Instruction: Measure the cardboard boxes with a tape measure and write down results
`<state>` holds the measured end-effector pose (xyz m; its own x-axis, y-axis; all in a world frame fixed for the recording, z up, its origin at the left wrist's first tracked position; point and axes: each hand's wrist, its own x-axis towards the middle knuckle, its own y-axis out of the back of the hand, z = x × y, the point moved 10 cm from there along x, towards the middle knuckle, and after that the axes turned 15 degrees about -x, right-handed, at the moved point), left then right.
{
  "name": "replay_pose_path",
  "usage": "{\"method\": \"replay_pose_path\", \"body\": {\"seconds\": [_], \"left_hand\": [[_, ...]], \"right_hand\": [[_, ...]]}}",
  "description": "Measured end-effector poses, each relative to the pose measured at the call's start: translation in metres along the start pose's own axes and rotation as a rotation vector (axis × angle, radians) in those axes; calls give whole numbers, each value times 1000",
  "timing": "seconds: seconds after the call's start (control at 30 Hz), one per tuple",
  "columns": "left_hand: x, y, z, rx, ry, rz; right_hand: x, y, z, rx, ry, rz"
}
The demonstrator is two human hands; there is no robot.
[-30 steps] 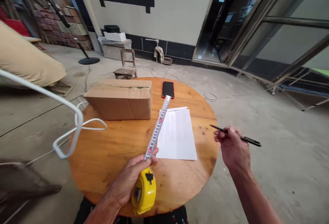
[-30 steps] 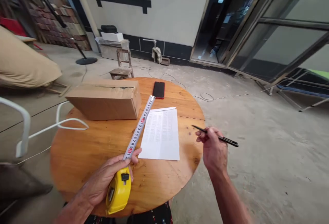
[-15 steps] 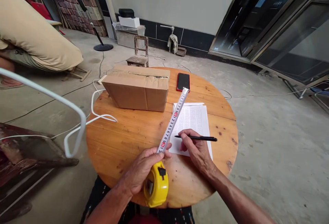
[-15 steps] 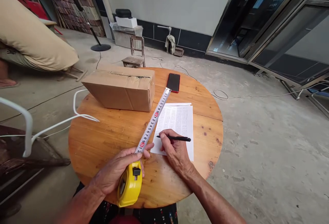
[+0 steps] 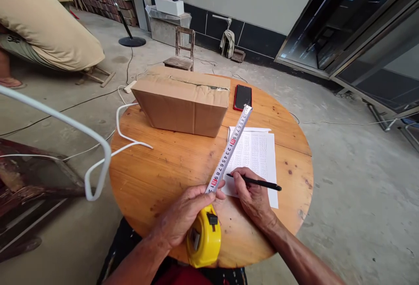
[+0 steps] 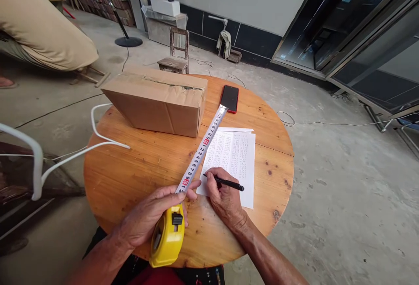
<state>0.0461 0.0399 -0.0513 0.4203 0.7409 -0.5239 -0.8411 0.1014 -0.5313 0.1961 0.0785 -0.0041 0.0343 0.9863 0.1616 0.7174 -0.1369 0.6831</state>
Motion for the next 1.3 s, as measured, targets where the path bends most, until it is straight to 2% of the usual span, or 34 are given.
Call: {"method": "replay_pose_path", "body": {"seconds": [0.4, 0.7, 1.13, 1.3], "left_hand": [[-1, -2, -2, -43, 43, -21], [2, -5, 1, -27, 10, -40], [-1, -4, 0, -14, 33, -35], [1, -3, -1, -22, 42, -29]], "right_hand": [[2, 5, -10, -83, 65, 38], [3, 3, -11, -101, 76, 31], [3, 0, -14, -109, 96, 1], [2, 5, -12, -97, 82, 34]]}}
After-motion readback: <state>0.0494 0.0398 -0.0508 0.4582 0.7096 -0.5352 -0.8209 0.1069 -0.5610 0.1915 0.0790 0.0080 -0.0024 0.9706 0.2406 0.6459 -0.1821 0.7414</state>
